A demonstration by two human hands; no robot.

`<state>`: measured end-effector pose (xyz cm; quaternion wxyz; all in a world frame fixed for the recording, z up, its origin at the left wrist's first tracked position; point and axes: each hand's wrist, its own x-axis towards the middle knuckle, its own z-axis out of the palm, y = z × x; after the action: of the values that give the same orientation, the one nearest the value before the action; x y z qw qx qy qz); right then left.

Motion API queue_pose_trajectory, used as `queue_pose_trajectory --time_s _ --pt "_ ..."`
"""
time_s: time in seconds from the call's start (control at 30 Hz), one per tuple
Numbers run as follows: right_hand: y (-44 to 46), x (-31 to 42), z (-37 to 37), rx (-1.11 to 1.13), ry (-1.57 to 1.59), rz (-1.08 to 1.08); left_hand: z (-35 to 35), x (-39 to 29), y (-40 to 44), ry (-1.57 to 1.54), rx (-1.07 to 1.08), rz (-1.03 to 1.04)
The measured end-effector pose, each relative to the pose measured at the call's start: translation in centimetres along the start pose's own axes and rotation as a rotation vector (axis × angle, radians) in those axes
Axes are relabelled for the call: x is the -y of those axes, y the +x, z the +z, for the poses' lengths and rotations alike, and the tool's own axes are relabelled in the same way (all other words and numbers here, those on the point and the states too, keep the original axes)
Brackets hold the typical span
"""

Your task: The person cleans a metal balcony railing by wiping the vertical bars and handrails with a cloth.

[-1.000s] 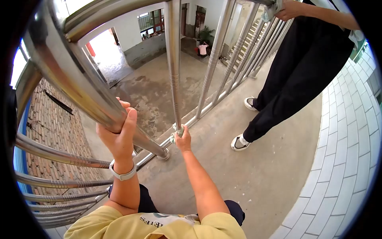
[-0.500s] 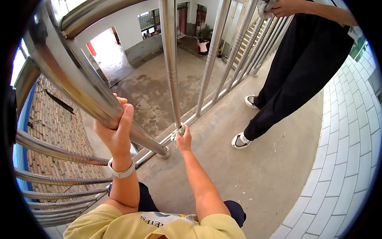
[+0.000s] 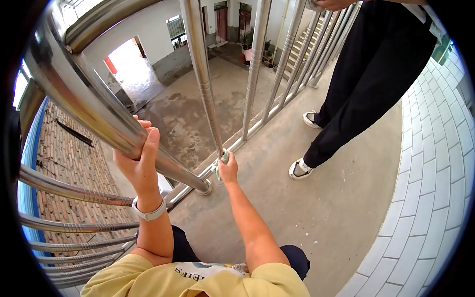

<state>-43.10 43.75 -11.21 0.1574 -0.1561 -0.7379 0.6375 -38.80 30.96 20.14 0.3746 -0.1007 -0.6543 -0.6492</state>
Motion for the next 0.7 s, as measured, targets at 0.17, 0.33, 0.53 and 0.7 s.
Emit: queue_pose_trajectory --time_s 0.17,0.33,0.53,0.7 --pt "0.4 0.1 -0.2 0.017 0.040 0.092 0.1 -0.3 0.0 0.007 -0.003 -0.012" --pt "2.0 5.8 -2.5 0.015 0.612 0.491 0.1 0.2 0.0 0.010 -0.015 0.038" --pt "5.0 13.3 -5.5 -0.130 1.087 0.502 0.1 0.3 -0.1 0.012 -0.012 0.038" --pt "5.3 27.3 -7.2 0.038 1.368 0.050 0.2 0.4 -0.2 0.011 -0.039 0.023"
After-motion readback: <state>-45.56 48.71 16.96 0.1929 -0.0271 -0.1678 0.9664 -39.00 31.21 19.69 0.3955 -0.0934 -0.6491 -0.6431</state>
